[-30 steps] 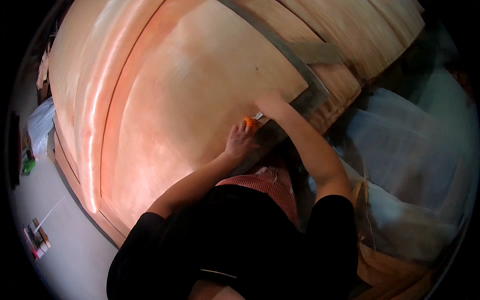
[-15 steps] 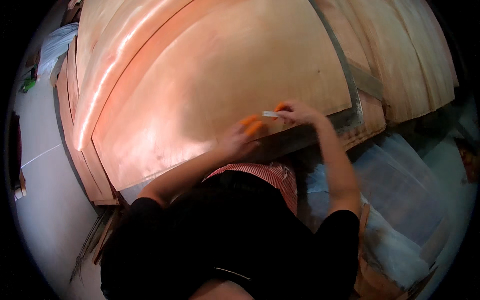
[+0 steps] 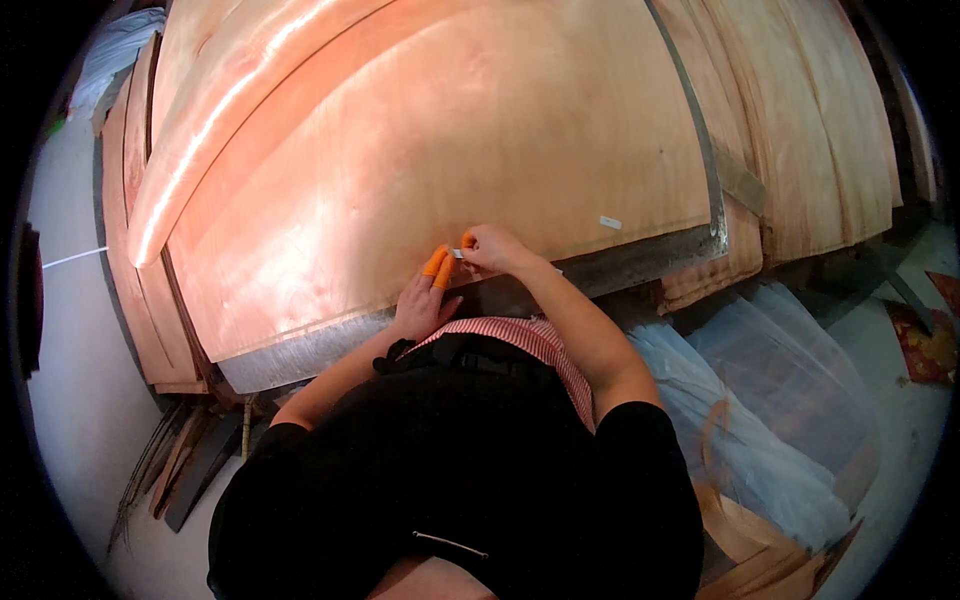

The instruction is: The person applies small strips of white tape to the surface of a large, curved wooden panel. They repeatedly lift the edge of a protective orange sheet covering the wood, place a tape strip on the exposed surface, and smooth it down. The person works methodically across the panel, handling the tape and sheet with both hands.

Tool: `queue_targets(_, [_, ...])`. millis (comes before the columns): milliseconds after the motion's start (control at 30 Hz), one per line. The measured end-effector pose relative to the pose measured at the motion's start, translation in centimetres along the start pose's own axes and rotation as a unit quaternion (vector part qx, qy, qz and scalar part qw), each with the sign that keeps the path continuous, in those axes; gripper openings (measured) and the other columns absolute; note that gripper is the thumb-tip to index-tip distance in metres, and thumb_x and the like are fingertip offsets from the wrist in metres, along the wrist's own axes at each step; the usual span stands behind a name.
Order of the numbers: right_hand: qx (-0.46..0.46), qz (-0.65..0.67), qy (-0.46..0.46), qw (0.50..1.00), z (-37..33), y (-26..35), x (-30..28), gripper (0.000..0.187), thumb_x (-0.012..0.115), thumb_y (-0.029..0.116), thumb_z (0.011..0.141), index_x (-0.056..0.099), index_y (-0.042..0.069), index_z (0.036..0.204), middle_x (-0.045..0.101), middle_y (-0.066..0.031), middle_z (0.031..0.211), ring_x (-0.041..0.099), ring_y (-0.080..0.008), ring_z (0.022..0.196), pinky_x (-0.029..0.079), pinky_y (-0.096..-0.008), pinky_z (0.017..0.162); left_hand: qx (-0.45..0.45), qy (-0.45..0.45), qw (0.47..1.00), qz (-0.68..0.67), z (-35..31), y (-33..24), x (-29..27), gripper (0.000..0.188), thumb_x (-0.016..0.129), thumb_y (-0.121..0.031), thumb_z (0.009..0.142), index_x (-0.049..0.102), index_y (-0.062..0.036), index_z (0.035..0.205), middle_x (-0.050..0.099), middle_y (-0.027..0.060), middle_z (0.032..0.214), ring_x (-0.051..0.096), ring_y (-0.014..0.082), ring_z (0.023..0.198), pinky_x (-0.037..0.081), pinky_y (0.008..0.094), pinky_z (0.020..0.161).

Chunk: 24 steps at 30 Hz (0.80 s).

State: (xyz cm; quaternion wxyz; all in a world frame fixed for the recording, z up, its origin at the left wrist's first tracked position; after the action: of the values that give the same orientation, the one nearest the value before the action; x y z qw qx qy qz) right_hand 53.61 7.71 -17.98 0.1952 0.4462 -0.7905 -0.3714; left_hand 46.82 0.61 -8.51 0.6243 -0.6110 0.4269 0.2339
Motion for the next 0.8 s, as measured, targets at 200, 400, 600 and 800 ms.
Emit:
queue_targets(200, [0.016,0.056,0.009,0.998,-0.2,-0.2,0.0,0.014,0.055,0.012,0.084,0.053,-0.001,0.086,0.06,-0.0055,0.068,0.056,-0.0109,0.056,0.047,-0.0235,0.048,-0.017,-0.014,1.0,-0.015,-1.0,1.1,-1.1,0.058,0.061,-0.03,0.077,0.042,-0.0017,0.124,0.036,0.014,0.134,0.037,0.0288,0.121,0.033,0.0368,0.098])
queue_targets(400, [0.006,-0.06,-0.033,0.998,-0.4,0.5,-0.9,0.017,0.059,0.016,0.08,0.056,-0.001,0.084,0.059,-0.0063,0.061,0.056,-0.013,0.051,0.046,-0.0258,0.047,0.044,0.053,0.994,0.09,0.6,-0.7,-0.4,0.059,0.061,-0.032,0.075,0.045,-0.0003,0.122,0.04,0.0146,0.131,0.036,0.0268,0.122,0.027,0.0381,0.101])
queue_targets(600, [-0.076,-0.188,-0.11,0.973,-0.7,2.1,-1.3,0.02,0.062,0.02,0.076,0.057,0.001,0.078,0.057,-0.0112,0.057,0.058,-0.0195,0.049,0.045,-0.0314,0.047,0.052,0.056,0.995,0.069,0.6,-0.6,0.0,0.063,0.06,-0.039,0.074,0.045,-0.0003,0.122,0.038,0.0154,0.132,0.034,0.0272,0.123,0.027,0.0384,0.1])
queue_targets(800, [-0.038,-0.192,-0.081,0.977,-1.7,1.7,-1.7,0.024,0.059,0.027,0.074,0.061,0.004,0.077,0.061,-0.017,0.074,0.06,-0.031,0.069,0.047,-0.0393,0.062,0.026,0.159,0.978,0.129,1.1,0.0,3.8,0.073,0.061,-0.044,0.071,0.041,0.0003,0.126,0.035,0.0189,0.131,0.03,0.0312,0.123,0.026,0.0382,0.099])
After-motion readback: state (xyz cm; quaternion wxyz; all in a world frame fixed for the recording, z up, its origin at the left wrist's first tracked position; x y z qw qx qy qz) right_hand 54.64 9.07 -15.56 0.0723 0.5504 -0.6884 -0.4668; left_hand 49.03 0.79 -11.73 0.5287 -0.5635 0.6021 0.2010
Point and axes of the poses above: each hand's wrist, its own z-axis towards the middle knuckle, its own x-axis out of the palm, y = z × x, the point moved 10 cm from there along z, towards the middle knuckle
